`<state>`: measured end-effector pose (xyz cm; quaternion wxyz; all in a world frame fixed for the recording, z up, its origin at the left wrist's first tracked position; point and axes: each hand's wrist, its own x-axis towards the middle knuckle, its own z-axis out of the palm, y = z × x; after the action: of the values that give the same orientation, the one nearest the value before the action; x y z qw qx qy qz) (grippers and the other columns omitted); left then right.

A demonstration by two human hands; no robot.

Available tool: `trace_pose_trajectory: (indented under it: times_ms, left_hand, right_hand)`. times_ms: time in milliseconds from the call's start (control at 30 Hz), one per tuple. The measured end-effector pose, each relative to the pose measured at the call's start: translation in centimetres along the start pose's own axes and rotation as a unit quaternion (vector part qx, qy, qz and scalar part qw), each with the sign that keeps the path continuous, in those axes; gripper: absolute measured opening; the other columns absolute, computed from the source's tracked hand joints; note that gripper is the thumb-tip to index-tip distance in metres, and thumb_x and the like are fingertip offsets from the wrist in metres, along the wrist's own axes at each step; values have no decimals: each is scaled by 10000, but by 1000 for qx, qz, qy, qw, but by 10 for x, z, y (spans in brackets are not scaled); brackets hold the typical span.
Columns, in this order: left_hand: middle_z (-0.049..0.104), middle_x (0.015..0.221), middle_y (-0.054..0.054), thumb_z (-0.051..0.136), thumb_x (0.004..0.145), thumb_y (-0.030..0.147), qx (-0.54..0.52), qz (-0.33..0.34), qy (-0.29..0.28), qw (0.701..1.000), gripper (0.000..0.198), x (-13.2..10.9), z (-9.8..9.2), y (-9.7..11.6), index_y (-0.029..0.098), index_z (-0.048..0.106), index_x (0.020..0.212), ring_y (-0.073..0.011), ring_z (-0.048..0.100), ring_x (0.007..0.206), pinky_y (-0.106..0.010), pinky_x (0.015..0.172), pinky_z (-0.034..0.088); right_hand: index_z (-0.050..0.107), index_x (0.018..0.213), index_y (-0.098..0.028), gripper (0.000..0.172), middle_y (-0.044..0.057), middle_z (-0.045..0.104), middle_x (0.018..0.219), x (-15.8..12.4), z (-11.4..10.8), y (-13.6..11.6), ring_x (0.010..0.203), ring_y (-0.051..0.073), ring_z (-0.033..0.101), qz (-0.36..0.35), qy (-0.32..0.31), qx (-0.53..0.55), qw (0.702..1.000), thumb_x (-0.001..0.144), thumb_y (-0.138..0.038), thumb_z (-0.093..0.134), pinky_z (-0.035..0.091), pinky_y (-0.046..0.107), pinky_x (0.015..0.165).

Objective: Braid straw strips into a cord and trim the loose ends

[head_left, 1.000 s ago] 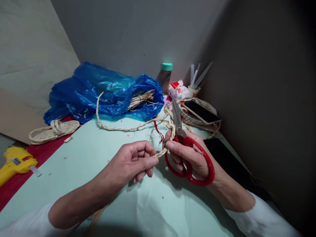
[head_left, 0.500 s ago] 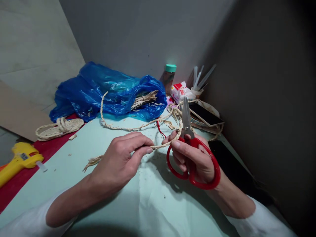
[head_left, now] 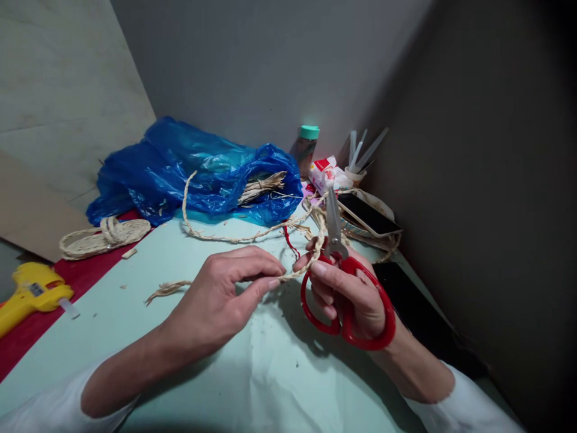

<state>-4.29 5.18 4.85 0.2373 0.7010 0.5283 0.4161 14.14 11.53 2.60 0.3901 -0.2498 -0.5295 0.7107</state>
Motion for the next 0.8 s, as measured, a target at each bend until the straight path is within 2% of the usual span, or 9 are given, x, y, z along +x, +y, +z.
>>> trace_pose_trajectory:
  times_ms: [100,200,300,400,533,600,667,733,800]
  left_hand:
    - [712,858,-5,560,876,136,0,-5,-11,1000,147,1,3,1,161,704,860,-116,634,788,-215,722,475]
    - [721,888,0,614,856,165,-14,-11,19,1000,137,1,7,-3,179,696,965,-113,625,743,-211,650,466]
    - [724,845,-25,627,856,157,-16,44,66,997,103,0,11,-11,155,716,909,-125,633,759,-227,709,471]
    - [697,746,-43,596,878,153,19,108,70,992,134,0,15,-20,134,728,893,-138,601,708,-250,677,452]
    - [688,757,-57,567,883,138,18,116,83,990,150,9,14,-22,131,713,849,-154,591,743,-271,724,447]
    - [680,765,-51,558,890,171,-3,78,100,992,156,21,8,-16,141,695,822,-154,586,747,-268,709,436]
    - [655,726,-27,541,900,221,-58,16,113,992,174,37,-4,-4,151,665,800,-131,553,669,-246,632,416]
    - [620,673,-2,529,904,284,-138,-31,125,982,194,53,-17,11,155,631,802,-97,469,547,-222,527,361]
    - [602,640,5,543,890,332,-214,-43,144,965,224,67,-28,25,148,602,778,-68,399,464,-206,455,285]
  right_hand:
    - [610,979,-171,185,-80,476,481,1,0,0,344,44,388,-3,0,1,1000,859,-306,651,331,143,338]
    - [591,924,-163,184,-83,456,476,2,0,3,344,42,384,7,3,-6,1000,854,-320,655,321,145,342]
    - [567,912,-164,224,-82,453,471,2,1,8,345,54,391,14,-5,-25,1000,857,-366,647,318,161,347]
    - [547,895,-165,265,-84,437,462,1,1,11,340,59,370,12,-4,-53,998,864,-416,627,315,175,349]
    - [532,854,-177,295,-82,420,442,2,0,9,339,64,353,-14,-1,-104,994,858,-458,620,284,182,353]
    - [540,917,-178,334,-77,439,473,4,-1,7,336,62,335,-23,19,-126,992,845,-495,620,245,185,343]
    - [545,950,-176,368,-75,437,496,8,-5,4,342,59,312,-25,52,-160,985,842,-522,610,220,188,342]
    - [562,929,-170,368,-61,447,524,10,-11,1,372,63,325,-46,80,-214,973,845,-525,604,239,192,358]
    - [583,889,-165,347,-32,489,573,11,-17,-2,420,75,363,-79,88,-271,955,853,-510,598,275,197,385]
